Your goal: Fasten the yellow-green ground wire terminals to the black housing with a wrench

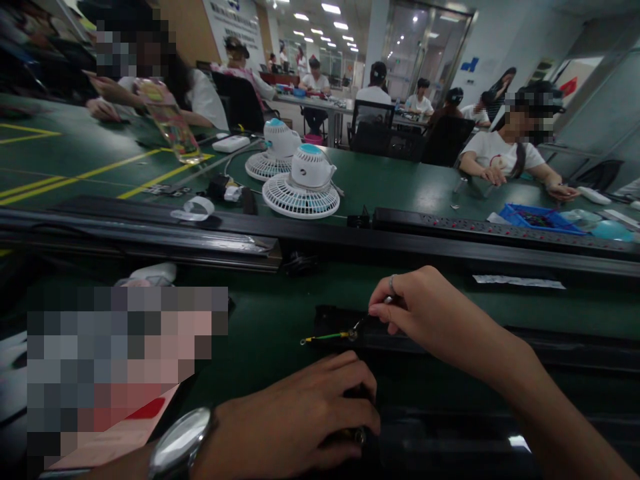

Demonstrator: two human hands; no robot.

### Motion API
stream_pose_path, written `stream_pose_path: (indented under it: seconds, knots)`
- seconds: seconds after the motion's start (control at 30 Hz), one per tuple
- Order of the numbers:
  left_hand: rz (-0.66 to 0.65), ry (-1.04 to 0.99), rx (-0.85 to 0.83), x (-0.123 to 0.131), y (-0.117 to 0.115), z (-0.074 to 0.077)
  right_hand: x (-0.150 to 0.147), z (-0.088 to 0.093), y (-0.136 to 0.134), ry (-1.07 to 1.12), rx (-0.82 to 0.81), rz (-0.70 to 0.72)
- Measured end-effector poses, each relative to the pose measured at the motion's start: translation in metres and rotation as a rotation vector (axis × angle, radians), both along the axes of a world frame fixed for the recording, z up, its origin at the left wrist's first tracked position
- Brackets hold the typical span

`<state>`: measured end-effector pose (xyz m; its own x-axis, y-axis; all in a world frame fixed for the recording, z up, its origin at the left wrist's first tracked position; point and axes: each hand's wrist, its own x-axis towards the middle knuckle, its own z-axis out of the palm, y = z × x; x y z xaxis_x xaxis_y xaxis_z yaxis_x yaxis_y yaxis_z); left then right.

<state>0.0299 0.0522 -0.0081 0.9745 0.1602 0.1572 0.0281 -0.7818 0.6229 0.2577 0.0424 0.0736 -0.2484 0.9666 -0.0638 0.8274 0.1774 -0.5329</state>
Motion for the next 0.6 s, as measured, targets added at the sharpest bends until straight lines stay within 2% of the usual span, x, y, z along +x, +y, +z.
stream_pose_path:
  seconds: [0.6]
  knots:
    - [-0.006, 0.026, 0.005, -0.0005, 0.0012, -0.0001, -0.0046, -0.0005, 0.0002, -0.004, -0.022, 0.064]
